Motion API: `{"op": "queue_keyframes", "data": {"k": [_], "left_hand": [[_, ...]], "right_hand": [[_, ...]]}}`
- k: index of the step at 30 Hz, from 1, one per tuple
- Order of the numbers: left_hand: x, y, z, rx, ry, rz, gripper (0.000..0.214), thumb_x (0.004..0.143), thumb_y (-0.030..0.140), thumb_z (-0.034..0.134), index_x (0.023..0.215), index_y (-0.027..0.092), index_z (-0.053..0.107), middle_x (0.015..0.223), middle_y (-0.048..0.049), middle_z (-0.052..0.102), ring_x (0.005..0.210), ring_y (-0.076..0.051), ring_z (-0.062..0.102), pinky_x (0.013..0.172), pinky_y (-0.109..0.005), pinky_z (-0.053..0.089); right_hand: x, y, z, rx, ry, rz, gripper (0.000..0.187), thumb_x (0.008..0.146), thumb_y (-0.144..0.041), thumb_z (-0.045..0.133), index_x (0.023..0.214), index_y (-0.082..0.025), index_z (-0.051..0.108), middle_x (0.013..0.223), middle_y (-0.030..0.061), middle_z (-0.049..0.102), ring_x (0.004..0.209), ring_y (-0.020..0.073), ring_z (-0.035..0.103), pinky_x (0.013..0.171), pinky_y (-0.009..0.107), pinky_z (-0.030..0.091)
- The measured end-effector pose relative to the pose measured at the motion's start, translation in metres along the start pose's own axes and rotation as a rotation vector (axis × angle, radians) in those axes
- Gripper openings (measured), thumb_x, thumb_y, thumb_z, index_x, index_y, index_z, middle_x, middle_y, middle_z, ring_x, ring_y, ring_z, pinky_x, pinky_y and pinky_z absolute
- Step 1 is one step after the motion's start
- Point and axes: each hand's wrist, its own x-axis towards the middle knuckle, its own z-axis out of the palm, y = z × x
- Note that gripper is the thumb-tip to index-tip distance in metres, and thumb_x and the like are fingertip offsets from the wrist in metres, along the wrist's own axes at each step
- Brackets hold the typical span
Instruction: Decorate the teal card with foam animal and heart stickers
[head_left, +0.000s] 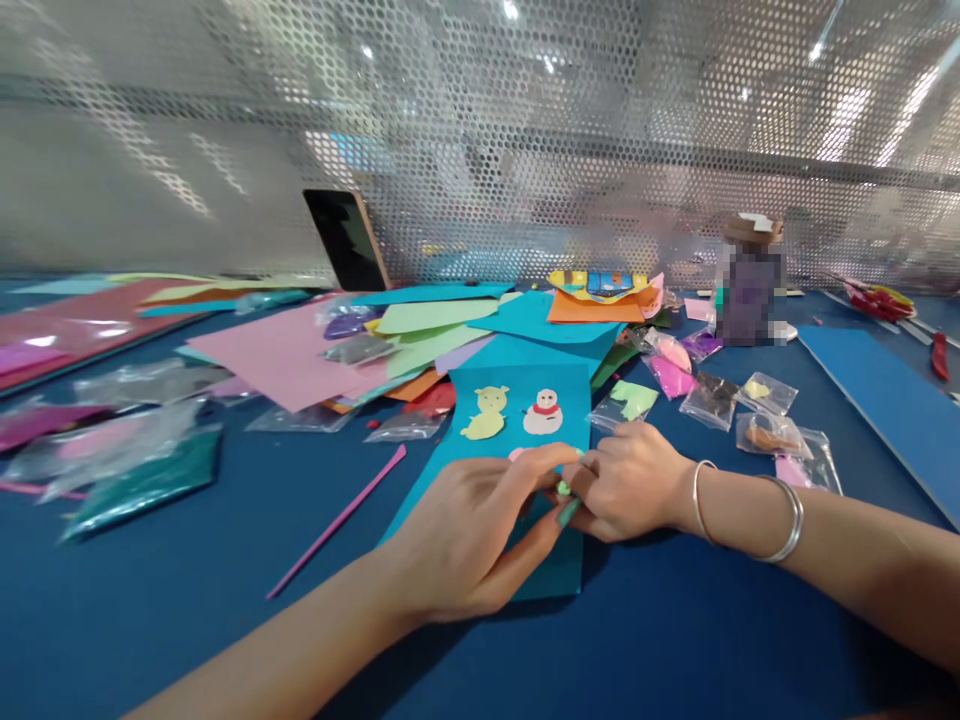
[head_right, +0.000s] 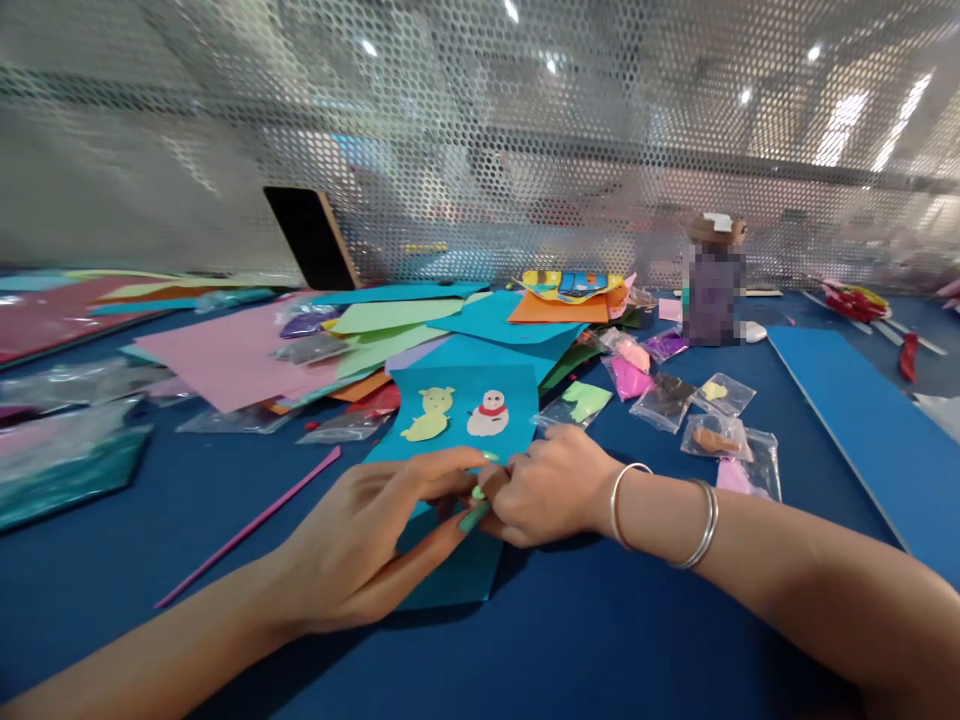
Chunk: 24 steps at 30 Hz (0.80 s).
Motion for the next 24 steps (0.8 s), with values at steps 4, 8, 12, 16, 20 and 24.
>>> {"op": "queue_keyframes", "data": {"k": [4, 8, 12, 16, 20, 24], "left_hand": [[-0.003, -0.002, 0.000, 0.065, 0.024, 0.027, 0.024, 0.086, 0.018, 0.035, 0.109, 0.015, 0.041, 0.072, -0.0014, 0.063, 0.054, -0.014, 0.059, 0.047, -0.022, 0.043], [-0.007, -0.004, 0.005, 0.116, 0.070, 0.008, 0.021, 0.089, 0.022, 0.036, 0.107, 0.016, 0.044, 0.071, -0.0011, 0.063, 0.051, -0.013, 0.059, 0.047, -0.022, 0.043], [-0.008, -0.002, 0.009, 0.135, 0.159, -0.013, 0.017, 0.090, 0.021, 0.036, 0.104, 0.016, 0.045, 0.067, -0.0004, 0.064, 0.046, -0.012, 0.057, 0.044, -0.022, 0.043], [-0.004, 0.002, 0.004, 0.159, 0.157, -0.018, 0.016, 0.089, 0.021, 0.036, 0.101, 0.017, 0.046, 0.066, -0.0002, 0.063, 0.046, -0.012, 0.058, 0.043, -0.021, 0.044], [-0.004, 0.001, 0.004, 0.175, 0.143, 0.005, 0.017, 0.089, 0.019, 0.034, 0.099, 0.017, 0.048, 0.074, -0.0030, 0.065, 0.051, -0.012, 0.060, 0.045, -0.021, 0.045], [-0.007, -0.001, 0.006, 0.188, 0.110, -0.032, 0.020, 0.091, 0.023, 0.033, 0.097, 0.017, 0.052, 0.081, -0.0042, 0.065, 0.059, -0.014, 0.062, 0.049, -0.023, 0.046]], "right_hand": [[0.001, 0.001, -0.003, 0.002, 0.006, -0.064, 0.039, 0.084, -0.040, 0.044, 0.056, -0.016, 0.056, 0.045, 0.0048, 0.057, 0.044, 0.0150, 0.053, 0.044, 0.027, 0.028], [0.000, 0.001, 0.002, 0.008, 0.108, -0.117, 0.039, 0.082, -0.031, 0.045, 0.046, -0.017, 0.047, 0.042, 0.0031, 0.055, 0.041, 0.0128, 0.049, 0.042, 0.026, 0.023], [-0.002, -0.001, 0.010, 0.028, 0.299, -0.151, 0.039, 0.080, -0.025, 0.042, 0.042, -0.018, 0.042, 0.038, 0.0008, 0.049, 0.036, 0.0116, 0.045, 0.040, 0.026, 0.020], [-0.003, -0.003, 0.013, -0.010, 0.311, -0.189, 0.035, 0.079, -0.021, 0.043, 0.045, -0.018, 0.041, 0.039, 0.0003, 0.048, 0.037, 0.0107, 0.043, 0.041, 0.025, 0.022], [-0.002, -0.002, 0.011, -0.062, 0.371, -0.187, 0.031, 0.074, -0.011, 0.045, 0.045, -0.017, 0.039, 0.039, -0.0005, 0.047, 0.037, 0.0104, 0.042, 0.041, 0.025, 0.022], [-0.003, -0.001, 0.010, -0.077, 0.494, -0.171, 0.034, 0.077, -0.009, 0.041, 0.045, -0.018, 0.038, 0.037, -0.0009, 0.044, 0.035, 0.0106, 0.040, 0.040, 0.026, 0.021]]}}
